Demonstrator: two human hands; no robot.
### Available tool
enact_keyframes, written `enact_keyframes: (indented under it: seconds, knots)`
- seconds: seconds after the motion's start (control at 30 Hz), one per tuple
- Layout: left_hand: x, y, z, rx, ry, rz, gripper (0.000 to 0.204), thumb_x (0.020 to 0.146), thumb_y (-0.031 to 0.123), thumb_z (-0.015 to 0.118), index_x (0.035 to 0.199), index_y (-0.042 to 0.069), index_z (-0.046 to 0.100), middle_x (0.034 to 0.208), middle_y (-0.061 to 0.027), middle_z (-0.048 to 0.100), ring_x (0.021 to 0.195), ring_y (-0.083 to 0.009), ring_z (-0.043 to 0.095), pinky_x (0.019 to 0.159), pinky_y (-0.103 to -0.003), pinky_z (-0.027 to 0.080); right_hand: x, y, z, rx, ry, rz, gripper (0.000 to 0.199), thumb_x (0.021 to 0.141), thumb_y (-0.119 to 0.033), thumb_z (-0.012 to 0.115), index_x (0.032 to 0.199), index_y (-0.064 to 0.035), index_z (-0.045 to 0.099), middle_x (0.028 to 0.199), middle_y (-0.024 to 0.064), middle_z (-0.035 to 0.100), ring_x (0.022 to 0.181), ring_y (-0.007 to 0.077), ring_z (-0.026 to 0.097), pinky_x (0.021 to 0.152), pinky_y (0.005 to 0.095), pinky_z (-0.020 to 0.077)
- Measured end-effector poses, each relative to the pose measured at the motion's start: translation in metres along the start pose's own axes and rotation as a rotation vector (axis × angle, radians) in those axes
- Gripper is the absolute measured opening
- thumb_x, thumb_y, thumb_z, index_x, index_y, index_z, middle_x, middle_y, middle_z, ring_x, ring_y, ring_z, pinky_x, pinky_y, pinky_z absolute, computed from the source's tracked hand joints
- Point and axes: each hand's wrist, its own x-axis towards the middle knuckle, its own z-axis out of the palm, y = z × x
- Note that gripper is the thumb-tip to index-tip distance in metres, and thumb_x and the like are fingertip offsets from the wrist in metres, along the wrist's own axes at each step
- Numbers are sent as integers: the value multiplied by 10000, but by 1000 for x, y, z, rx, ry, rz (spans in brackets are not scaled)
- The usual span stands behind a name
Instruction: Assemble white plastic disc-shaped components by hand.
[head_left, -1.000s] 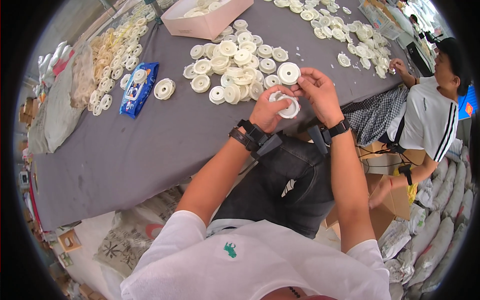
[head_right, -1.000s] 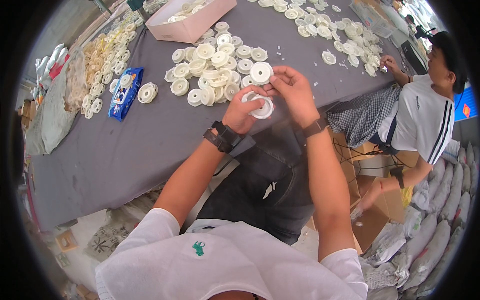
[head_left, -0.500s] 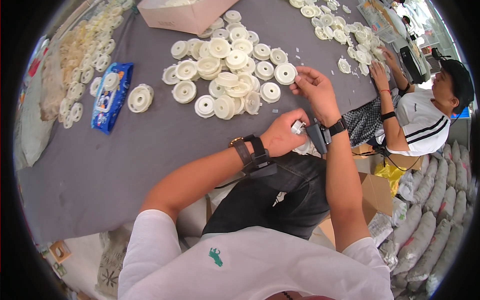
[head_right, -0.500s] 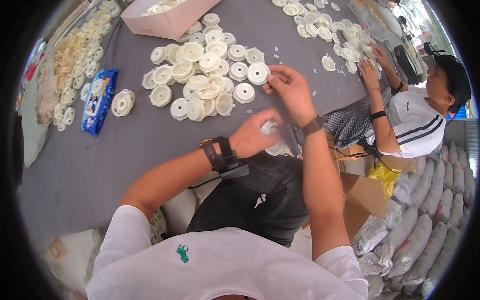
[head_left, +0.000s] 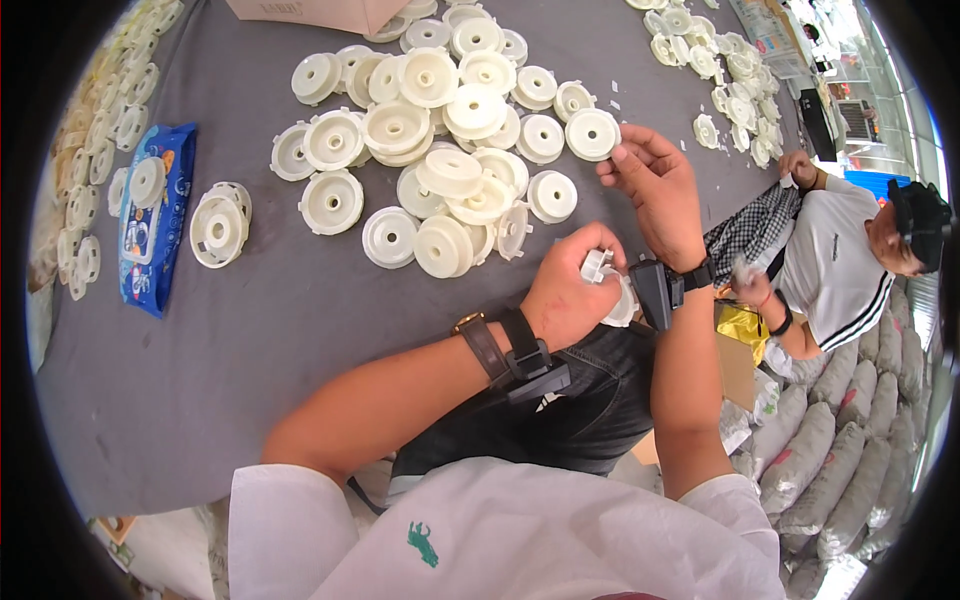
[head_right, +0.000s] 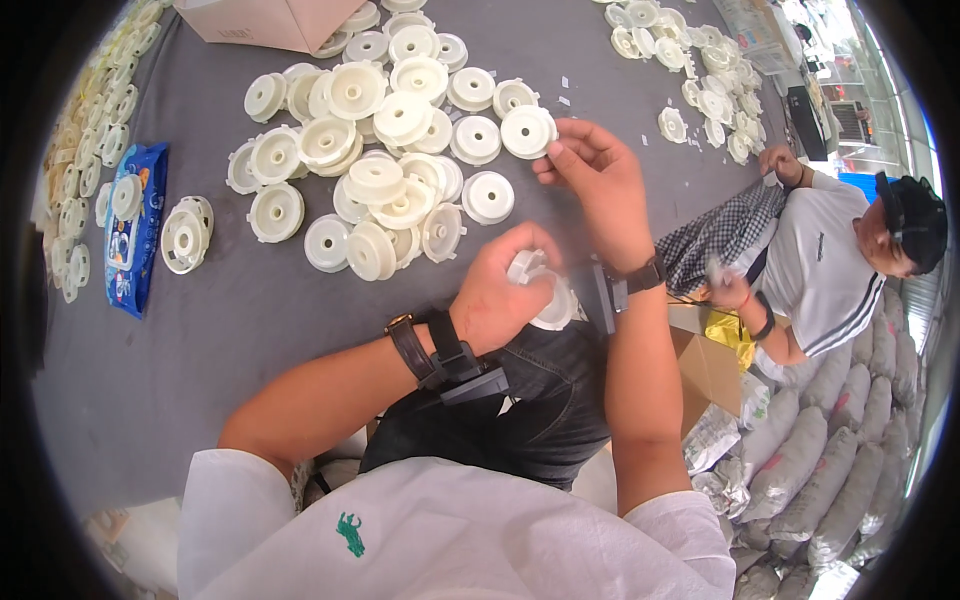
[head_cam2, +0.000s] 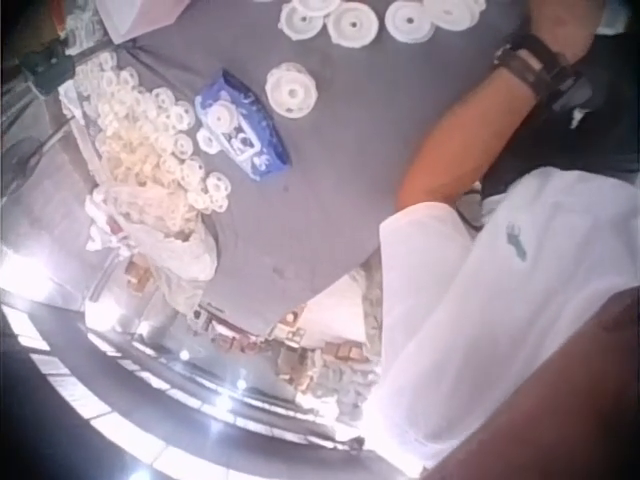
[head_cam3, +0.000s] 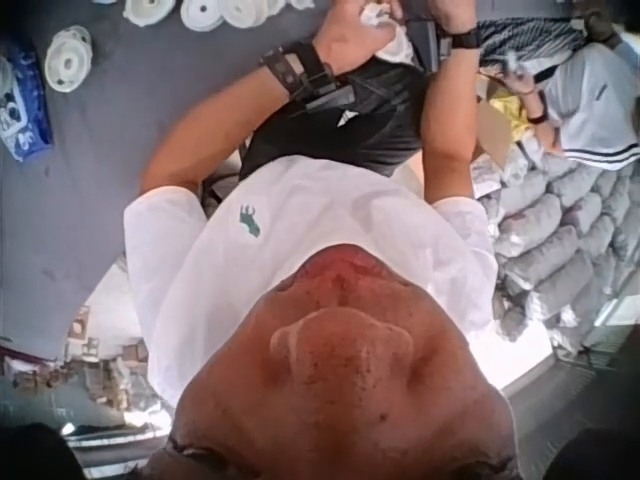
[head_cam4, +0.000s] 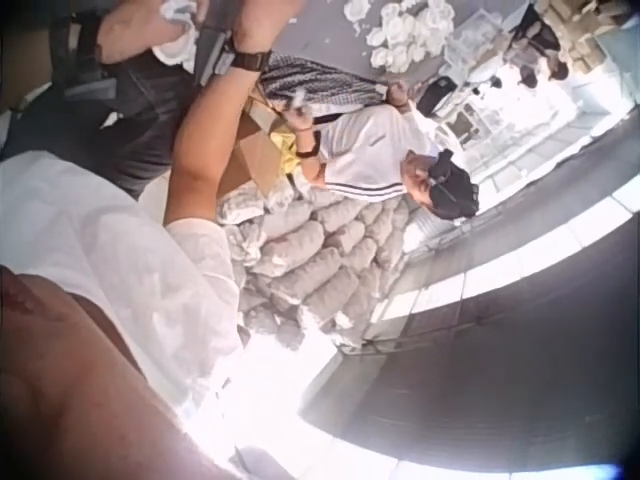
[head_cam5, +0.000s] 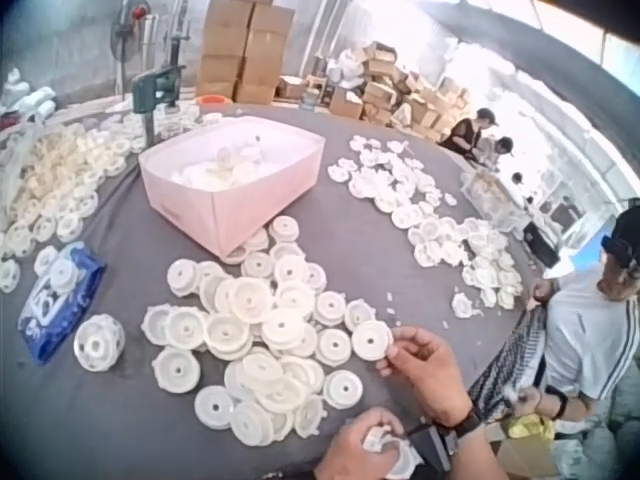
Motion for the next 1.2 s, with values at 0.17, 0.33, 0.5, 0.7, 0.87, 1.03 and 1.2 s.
enact_keyframes:
  seconds: [0.17,0.33,0.5,0.7,0.87,1.03,1.2]
  knots:
    - [0,-2,0,-51,25,8,158,837,-14,594,988,29,590,942,-54,625,945,-135,583,899,-292,476,3,0,5,-34,23,12,299,1000,-64,649,1273,47,602,1049,98,722,912,161,702,812,285,569]
    - [0,-2,-1,-62,35,21,155,836,-21,583,985,24,590,933,-58,624,941,-135,583,896,-292,476,1,-6,8,-92,64,-19,269,1003,-39,637,1260,39,622,1041,94,728,882,156,700,794,279,564]
    - [0,-4,-3,-95,51,18,166,835,-36,565,984,28,598,936,-42,628,919,-122,580,864,-277,478,-2,-10,14,-156,55,-63,279,997,-77,651,1247,44,627,1049,101,722,888,152,702,801,280,570]
    - [2,-2,-3,-161,87,28,137,837,-49,572,946,33,586,844,-49,627,794,-116,597,732,-286,494,1,-20,23,-140,-6,16,276,1007,-80,627,1260,30,642,1017,80,720,860,133,687,765,261,554]
    - [1,1,-3,-130,53,19,162,865,-28,561,1001,43,616,940,-11,642,865,-81,593,781,-254,491,-7,-17,2,-208,76,-28,232,990,-80,647,1197,21,678,988,51,713,806,102,647,717,237,515]
    - [1,3,-5,-114,86,15,149,910,-10,585,1044,52,603,966,-6,649,885,-77,599,795,-253,497,-44,-35,-21,-346,-120,50,289,876,-126,788,1134,-47,686,963,-22,644,893,72,594,777,246,487]
    - [3,0,-2,-114,141,83,134,958,26,595,1087,60,583,984,-2,643,906,-68,595,790,-244,496,-68,-52,-32,-535,-469,104,627,682,-180,915,1230,-78,628,1162,-6,580,1048,128,573,879,290,497]
